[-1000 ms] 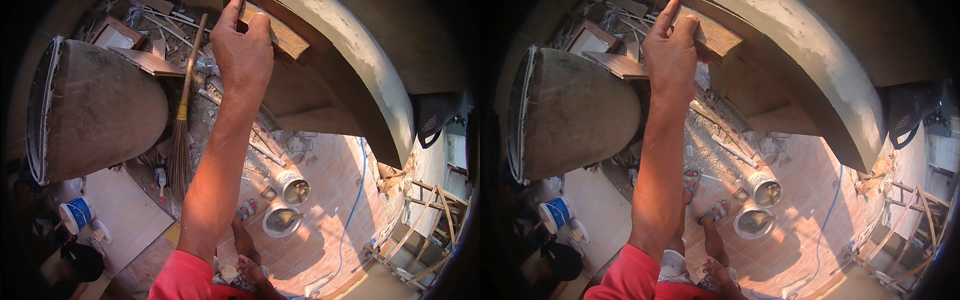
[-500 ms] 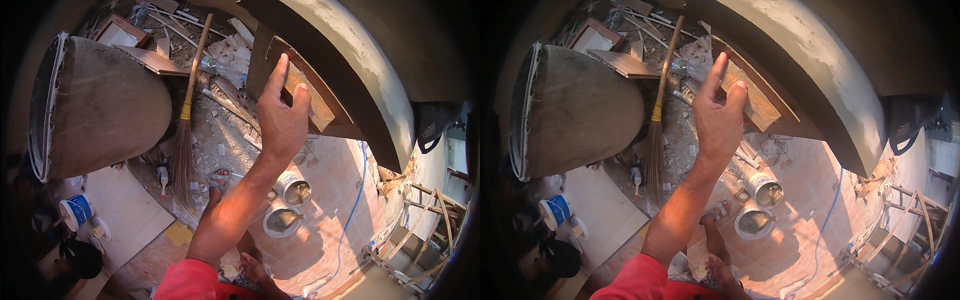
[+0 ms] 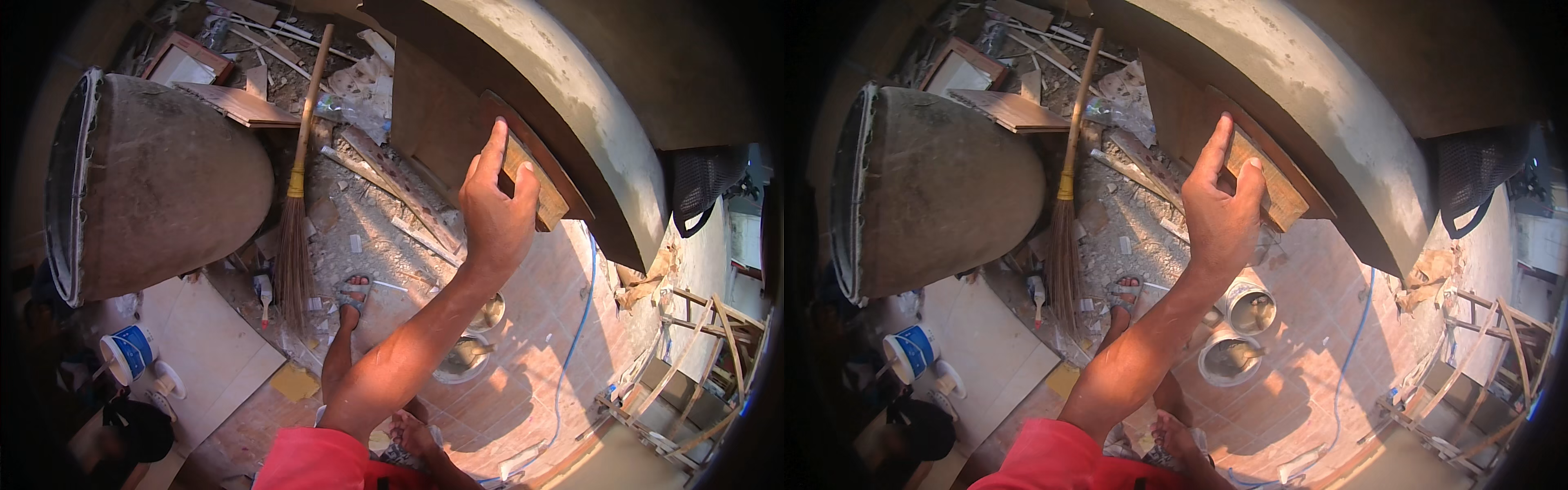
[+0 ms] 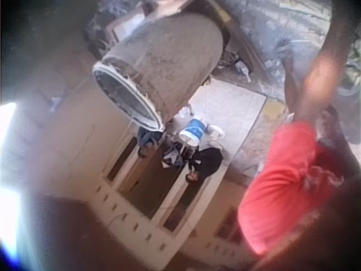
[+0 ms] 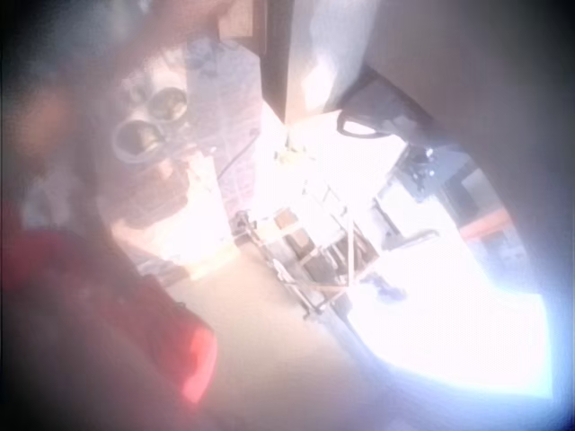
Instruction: The person scoops plaster from a bucket with a trowel and applies it to the edge of a wooden board. The person repeatedly smooths the plaster along the board's edge and occasionally wipes the trowel.
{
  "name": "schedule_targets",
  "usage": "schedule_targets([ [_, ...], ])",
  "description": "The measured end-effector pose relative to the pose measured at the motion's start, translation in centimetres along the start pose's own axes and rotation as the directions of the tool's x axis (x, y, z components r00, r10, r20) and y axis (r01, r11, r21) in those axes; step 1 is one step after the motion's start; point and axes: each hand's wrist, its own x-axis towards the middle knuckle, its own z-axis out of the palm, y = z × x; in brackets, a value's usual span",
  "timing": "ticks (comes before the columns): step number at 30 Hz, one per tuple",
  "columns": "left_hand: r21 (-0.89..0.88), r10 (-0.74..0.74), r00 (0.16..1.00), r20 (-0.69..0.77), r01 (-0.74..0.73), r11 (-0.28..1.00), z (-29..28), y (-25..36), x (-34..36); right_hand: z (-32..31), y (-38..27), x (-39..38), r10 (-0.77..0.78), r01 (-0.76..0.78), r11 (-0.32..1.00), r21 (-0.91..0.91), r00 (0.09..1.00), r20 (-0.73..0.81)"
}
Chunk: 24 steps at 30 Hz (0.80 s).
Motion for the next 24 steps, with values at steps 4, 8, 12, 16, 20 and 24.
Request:
schedule_targets([
  [4,0.027,-0.044,0.999,0.001,0.044,0.999,-0.9,0.7,-1.1,-0.5,-0.2,-0.2,-0.005,0.004,0.999,0.034,0.999,0.036],
  [8,-0.077,0.06,0.993,-0.099,-0.067,0.995,-2.6,4.1,2.9,-0.2,-0.4,-0.7,-0.014,0.014,0.999,0.036,1.0,0.013],
  [12,-0.001,0.252,0.961,-0.111,-0.254,0.967,-2.8,4.9,6.5,-0.6,-0.7,-0.7,-0.011,0.009,0.999,0.048,0.999,0.053],
  [16,0.021,0.24,0.966,-0.097,-0.239,0.971,-1.6,3.9,5.8,-1.1,-0.8,-0.7,-0.006,0.003,0.998,0.056,0.999,0.054],
  [20,-0.003,-0.023,1.0,0.004,0.023,1.0,-0.7,1.1,1.5,-1.0,-0.9,-0.7,-0.003,-0.001,0.998,0.06,0.998,0.066],
  [24,0.183,0.124,0.992,-0.013,-0.119,0.976,-1.3,-1.1,0.1,-0.5,-1.3,-1.0,-0.003,0.001,0.999,0.044,0.999,0.045],
])
